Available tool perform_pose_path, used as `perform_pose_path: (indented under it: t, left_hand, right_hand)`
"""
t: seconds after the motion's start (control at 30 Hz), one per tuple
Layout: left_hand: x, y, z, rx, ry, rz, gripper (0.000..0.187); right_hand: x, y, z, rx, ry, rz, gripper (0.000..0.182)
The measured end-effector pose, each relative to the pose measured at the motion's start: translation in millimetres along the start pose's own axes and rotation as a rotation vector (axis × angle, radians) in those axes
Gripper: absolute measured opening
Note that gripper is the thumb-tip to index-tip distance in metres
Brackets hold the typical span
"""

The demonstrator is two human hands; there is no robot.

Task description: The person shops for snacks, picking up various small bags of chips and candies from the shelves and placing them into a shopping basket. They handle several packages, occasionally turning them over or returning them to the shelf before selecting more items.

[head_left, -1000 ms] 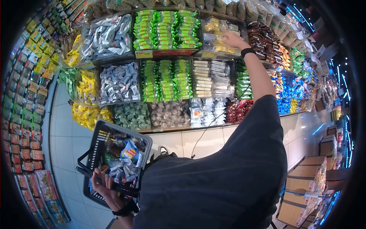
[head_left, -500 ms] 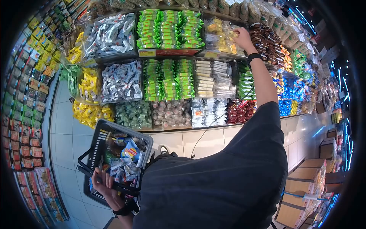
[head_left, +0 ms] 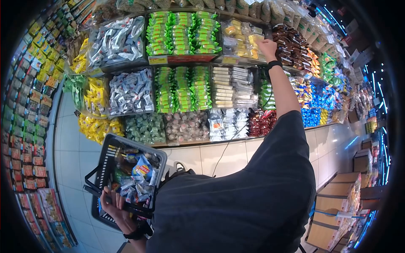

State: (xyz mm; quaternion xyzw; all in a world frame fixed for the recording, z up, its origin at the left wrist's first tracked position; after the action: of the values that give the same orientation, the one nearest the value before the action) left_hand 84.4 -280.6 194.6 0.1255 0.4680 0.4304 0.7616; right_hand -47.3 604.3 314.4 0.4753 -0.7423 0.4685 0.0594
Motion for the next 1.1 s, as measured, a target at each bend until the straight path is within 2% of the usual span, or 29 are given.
perform_pose_path:
  t: [0.03,0.1,0.13,0.2,0.23,0.3,0.33,0.4,0.43,0.5,0.53,0.6,0.63,0.67,0.73,0.93,1.03,1.1]
  left_hand:
    - [0,-1,-2,0.023,-0.004,0.002,0.025]
    - [0,1,-1,0.045,-0.008,0.002,0.025]
    - [1,3,1,0.023,-0.014,0.006,0.025]
    - [1,4,3,-0.001,-0.020,0.009,0.025]
    - [1,5,3,0.007,-0.019,0.000,0.025]
    - [1,6,4,0.014,-0.021,-0.012,0.025]
    - [2,6,5,0.005,-0.019,-0.010,0.024]
    - [2,5,4,-0.004,-0.016,-0.004,0.024]
    - [2,4,3,0.012,-0.018,0.005,0.024]
    - [2,3,2,0.027,-0.017,0.015,0.024]
    - [1,4,2,0.025,-0.010,0.015,0.025]
    - [1,3,2,0.022,-0.005,0.011,0.025]
    - [2,4,2,0.030,-0.007,0.013,0.025]
    - [2,5,1,0.039,-0.011,0.015,0.026]
    - [3,12,-1,0.080,-0.037,0.006,0.026]
    - [-1,33,5,0.068,-0.064,-0.064,0.025]
    - [5,52,13,0.224,-0.179,-0.049,0.026]
    - [15,62,24,0.206,-0.206,-0.081,0.025]
  right_hand:
    - [3,4,4,-0.001,0.002,0.002,0.043]
    - [-11,-6,11,-0.315,0.259,0.110,0.082]
    - [-12,-7,10,-0.314,0.260,0.110,0.082]
    - [-12,-7,19,-0.114,0.489,-0.272,0.100]
    - [-10,-9,19,-0.115,0.489,-0.272,0.100]
    - [-5,0,20,0.056,0.441,-0.394,0.077]
    - [-13,4,13,0.054,0.440,-0.393,0.077]
    - [-22,31,-1,0.337,0.288,-0.194,0.056]
    - [-25,33,-2,0.337,0.286,-0.196,0.056]
    - [-2,10,1,0.171,0.121,-0.346,0.038]
    - [5,8,1,0.174,0.120,-0.349,0.038]
    - [45,-17,6,-0.005,-0.388,-0.276,0.043]
    - [58,-15,18,0.104,-0.482,-0.267,0.043]
    - [61,-13,22,0.104,-0.476,-0.263,0.043]
    - [82,-2,47,0.233,-0.850,-0.081,0.042]
    - [97,-21,63,0.236,-0.861,0.050,0.031]
    - [100,-25,72,0.232,-0.865,0.111,0.030]
    - [94,-18,69,0.202,-0.866,0.176,0.030]
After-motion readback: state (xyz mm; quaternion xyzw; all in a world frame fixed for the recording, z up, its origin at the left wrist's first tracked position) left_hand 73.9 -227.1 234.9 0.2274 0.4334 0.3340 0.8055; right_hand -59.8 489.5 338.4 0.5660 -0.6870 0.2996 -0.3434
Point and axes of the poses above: each hand's wrist, its own z-axis away from the middle knuckle, its own y-axis out of the palm, x = y × z, the point moved 7 cm from there along -z, towards the middle knuckle, and after that the axes turned 15 degrees about -x, right-handed, at the moved point
